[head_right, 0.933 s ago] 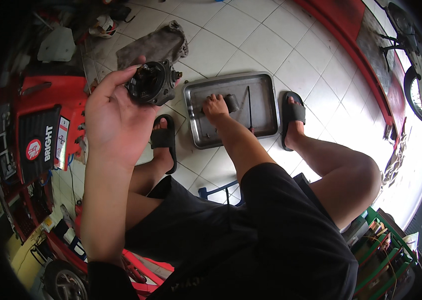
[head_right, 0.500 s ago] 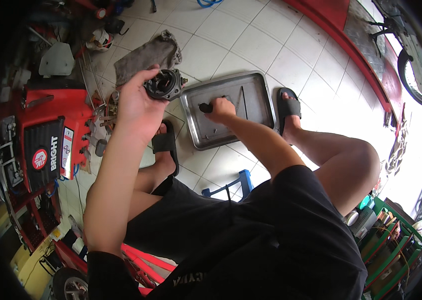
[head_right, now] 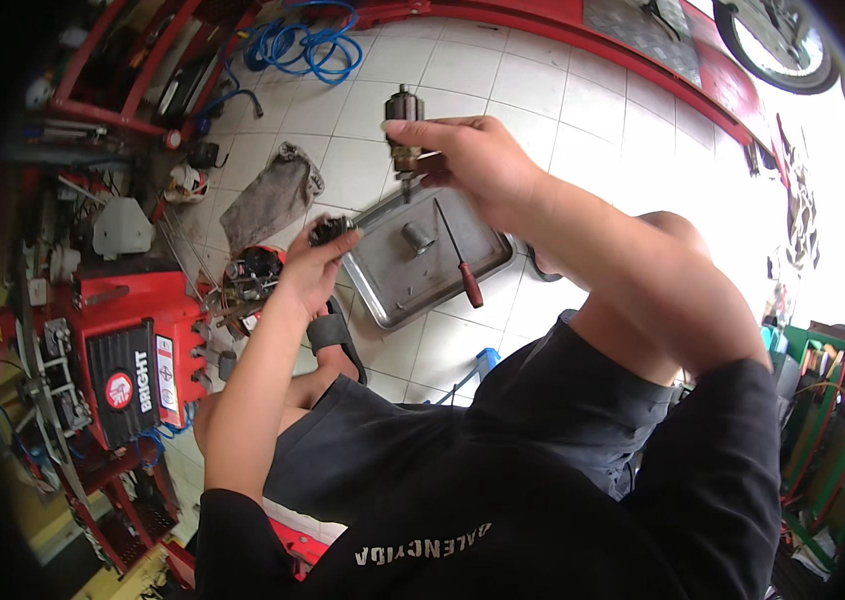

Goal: The person uses a screwdriver to pry and remove a small metal piece from a cylindrical mechanical part. They then use a hammer to tap the part and continue prying with the screwdriver to disassemble it further.

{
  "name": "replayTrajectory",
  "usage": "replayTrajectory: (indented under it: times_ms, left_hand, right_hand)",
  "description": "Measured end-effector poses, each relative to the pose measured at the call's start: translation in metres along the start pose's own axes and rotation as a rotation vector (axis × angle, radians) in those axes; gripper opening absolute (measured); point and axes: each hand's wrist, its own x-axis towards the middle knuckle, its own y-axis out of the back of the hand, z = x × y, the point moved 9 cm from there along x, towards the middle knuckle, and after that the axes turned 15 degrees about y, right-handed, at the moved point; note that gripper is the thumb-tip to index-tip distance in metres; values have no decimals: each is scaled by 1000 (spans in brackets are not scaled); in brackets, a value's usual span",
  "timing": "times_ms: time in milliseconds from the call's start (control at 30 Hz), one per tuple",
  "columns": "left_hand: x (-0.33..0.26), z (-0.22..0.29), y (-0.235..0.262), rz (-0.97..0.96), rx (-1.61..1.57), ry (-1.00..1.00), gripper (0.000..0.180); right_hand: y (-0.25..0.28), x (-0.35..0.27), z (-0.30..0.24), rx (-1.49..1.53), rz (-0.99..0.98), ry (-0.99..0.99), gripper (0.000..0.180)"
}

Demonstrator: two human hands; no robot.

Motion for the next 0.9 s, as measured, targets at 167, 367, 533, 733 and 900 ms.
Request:
replayTrajectory:
  times_ms: [167,367,533,733,900]
  left_hand:
    - [42,-67,61,192,318,-68,73]
    - [94,-147,121,512,719,347,75]
    - [142,-187,116,528,1186,252,81]
    - [166,-190,113,613,1183,-80,89]
    - [166,-180,111,528,1187,-335,85]
  right_hand:
    - [-17,-26,-2,-1,-124,-14,38]
    - [-4,-41,26,-233,-193,-268,54]
    - [-3,-41,18,-226,-199,-256,43]
    - [-2,-36,10,-165,-177,-300,36]
    - [-2,-37,8,-42,-49,-349,39]
